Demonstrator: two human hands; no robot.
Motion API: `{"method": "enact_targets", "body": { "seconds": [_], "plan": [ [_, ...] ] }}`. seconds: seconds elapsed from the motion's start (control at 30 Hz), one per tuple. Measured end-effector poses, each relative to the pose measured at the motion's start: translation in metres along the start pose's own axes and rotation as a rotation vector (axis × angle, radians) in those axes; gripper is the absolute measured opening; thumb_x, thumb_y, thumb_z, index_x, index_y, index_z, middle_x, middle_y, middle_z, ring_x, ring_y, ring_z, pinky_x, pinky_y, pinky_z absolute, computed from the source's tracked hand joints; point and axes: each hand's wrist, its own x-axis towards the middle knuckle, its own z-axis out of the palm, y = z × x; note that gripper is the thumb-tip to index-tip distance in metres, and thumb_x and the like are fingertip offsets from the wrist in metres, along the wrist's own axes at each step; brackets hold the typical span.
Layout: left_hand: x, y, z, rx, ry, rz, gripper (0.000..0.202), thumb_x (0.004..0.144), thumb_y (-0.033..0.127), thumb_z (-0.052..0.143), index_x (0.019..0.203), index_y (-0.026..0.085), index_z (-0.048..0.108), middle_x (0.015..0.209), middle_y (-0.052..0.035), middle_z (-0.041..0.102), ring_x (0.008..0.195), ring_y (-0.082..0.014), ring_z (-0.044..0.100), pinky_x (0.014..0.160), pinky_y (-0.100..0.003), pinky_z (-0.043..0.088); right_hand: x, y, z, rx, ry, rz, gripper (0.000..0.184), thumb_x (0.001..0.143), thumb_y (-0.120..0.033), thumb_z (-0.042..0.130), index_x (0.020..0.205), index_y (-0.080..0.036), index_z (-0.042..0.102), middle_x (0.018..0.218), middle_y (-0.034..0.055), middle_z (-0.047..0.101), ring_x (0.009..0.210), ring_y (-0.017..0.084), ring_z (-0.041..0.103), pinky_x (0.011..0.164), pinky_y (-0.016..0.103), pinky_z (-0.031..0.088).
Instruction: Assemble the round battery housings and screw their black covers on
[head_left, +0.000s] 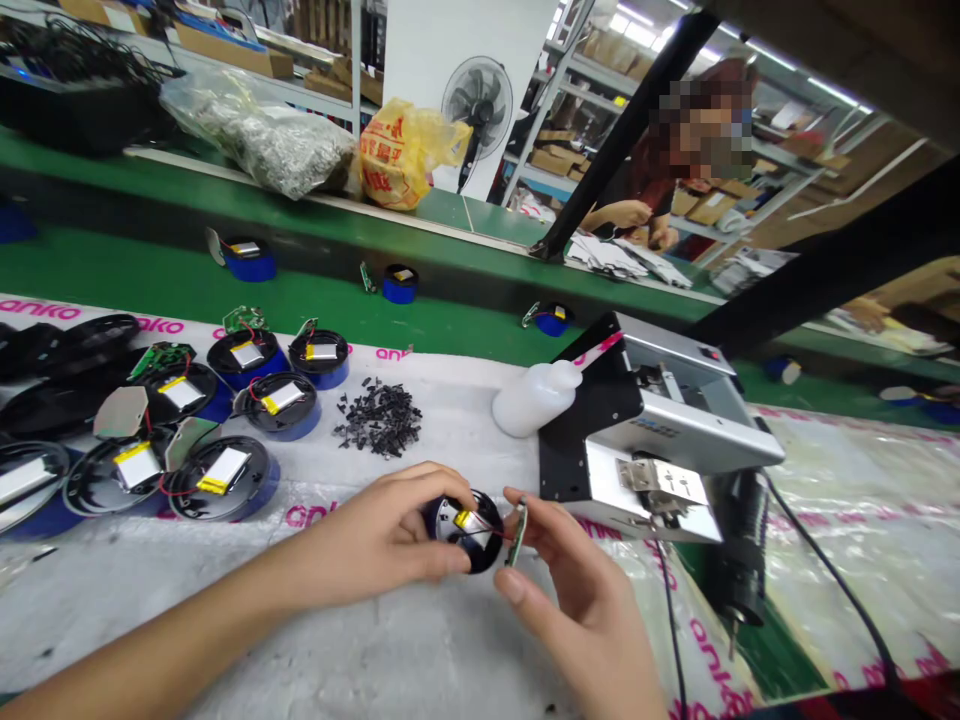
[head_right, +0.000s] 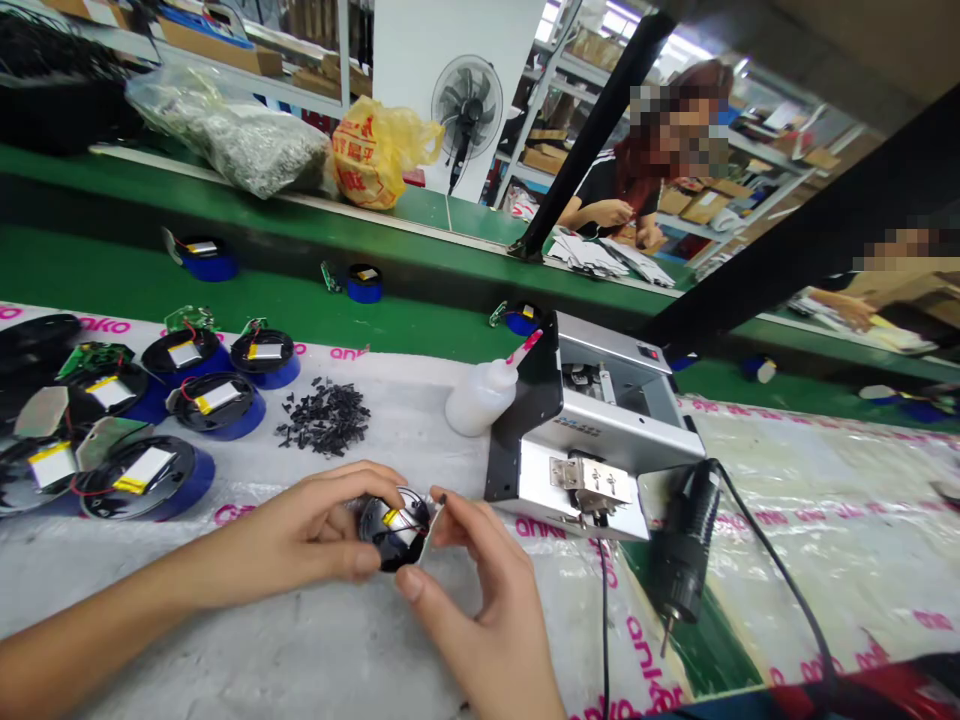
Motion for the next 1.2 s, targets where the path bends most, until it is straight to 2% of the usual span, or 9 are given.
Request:
{"method": "enact_targets", "body": {
  "seconds": [0.07,0.17,0.4,0.57,0.77,0.9,0.97,1.07,1.2],
  "plan": [
    [0.001,-0.001,-0.001,-0.068,-0.014,-0.032,0.020,0.091,0.031,0.062,0.108,0.023,0.066,0.128,-0.0069,0.056,0.063,-0.0082,0.066,0.062,-0.024,0.056,0.002,-0.002,0.000,0.135,-0.040,0.046,0.034,0.089,-0.038,0.072,0.120,-0.024,0.067,0.094,0.0080,0.070,0.080,0.021,0.070,0.072,0.031,0.062],
    [0.003,-0.003,0.000,-0.089,-0.017,-0.022,0.021,0.087,0.032,0.067,0.106,0.023,0.066,0.127,-0.0069,0.057,0.062,-0.0084,0.066,0.060,-0.023,0.058,0.001,-0.002,0.000,0.234,-0.074,0.062,0.033,0.090,-0.037,0.070,0.121,-0.027,0.067,0.092,0.0056,0.069,0.076,0.018,0.068,0.073,0.029,0.062],
    [0.006,-0.005,0.003,-0.069,0.001,-0.036,0.016,0.092,0.034,0.060,0.091,0.019,0.067,0.127,-0.0071,0.059,0.055,-0.0054,0.065,0.055,-0.020,0.057,0.005,-0.002,-0.004,0.036,-0.049,0.031,0.037,0.088,-0.028,0.071,0.125,-0.029,0.065,0.124,0.0094,0.065,0.110,0.024,0.066,0.090,0.034,0.060],
    [0.007,-0.005,0.005,0.100,0.032,0.020,0.022,0.096,0.035,0.053,0.091,0.019,0.068,0.118,-0.0056,0.063,0.050,-0.0048,0.059,0.045,-0.017,0.047,-0.003,-0.002,-0.001,0.147,-0.096,0.112,0.037,0.090,-0.028,0.071,0.127,-0.028,0.062,0.125,0.0076,0.069,0.112,0.024,0.068,0.097,0.037,0.058],
    [0.005,0.004,0.005,0.389,0.104,0.192,0.012,0.092,0.025,0.061,0.083,0.021,0.066,0.091,-0.0015,0.065,0.089,-0.0185,0.062,0.078,-0.025,0.047,-0.037,0.000,0.009,-0.184,-0.054,0.071,0.051,0.089,-0.031,0.070,0.137,-0.027,0.054,0.125,0.0071,0.069,0.102,0.024,0.072,0.087,0.035,0.063],
    [0.000,0.004,0.012,0.374,0.234,0.064,0.009,0.088,0.026,0.063,0.082,0.022,0.059,0.086,0.0010,0.062,0.069,-0.0141,0.058,0.058,-0.022,0.042,-0.038,-0.006,0.013,-0.395,-0.034,-0.089,0.055,0.089,-0.031,0.069,0.140,-0.026,0.051,0.124,0.0057,0.069,0.100,0.024,0.073,0.089,0.034,0.062],
    [-0.002,0.003,0.015,0.253,0.275,-0.076,0.012,0.087,0.031,0.063,0.094,0.024,0.057,0.096,0.0013,0.062,0.051,-0.0084,0.051,0.044,-0.020,0.037,-0.034,-0.011,0.012,-0.452,-0.055,-0.135,0.054,0.089,-0.032,0.067,0.140,-0.024,0.051,0.128,0.0060,0.067,0.107,0.025,0.070,0.092,0.036,0.061],
    [-0.003,0.001,0.016,0.046,0.222,-0.213,0.033,0.085,0.039,0.063,0.116,0.029,0.057,0.117,-0.0011,0.059,0.039,-0.0032,0.046,0.036,-0.020,0.038,-0.028,-0.015,0.009,-0.499,-0.123,-0.126,0.051,0.092,-0.032,0.064,0.141,-0.024,0.050,0.132,0.0059,0.065,0.116,0.024,0.066,0.096,0.036,0.058],
    [-0.002,0.001,0.017,-0.004,0.210,-0.206,0.027,0.086,0.039,0.061,0.106,0.023,0.066,0.091,0.0010,0.065,0.040,-0.0041,0.046,0.035,-0.017,0.039,-0.024,-0.017,0.003,-0.511,-0.180,-0.159,0.052,0.095,-0.033,0.060,0.144,-0.025,0.045,0.134,0.0061,0.063,0.120,0.023,0.063,0.100,0.035,0.056]
  ]
}}
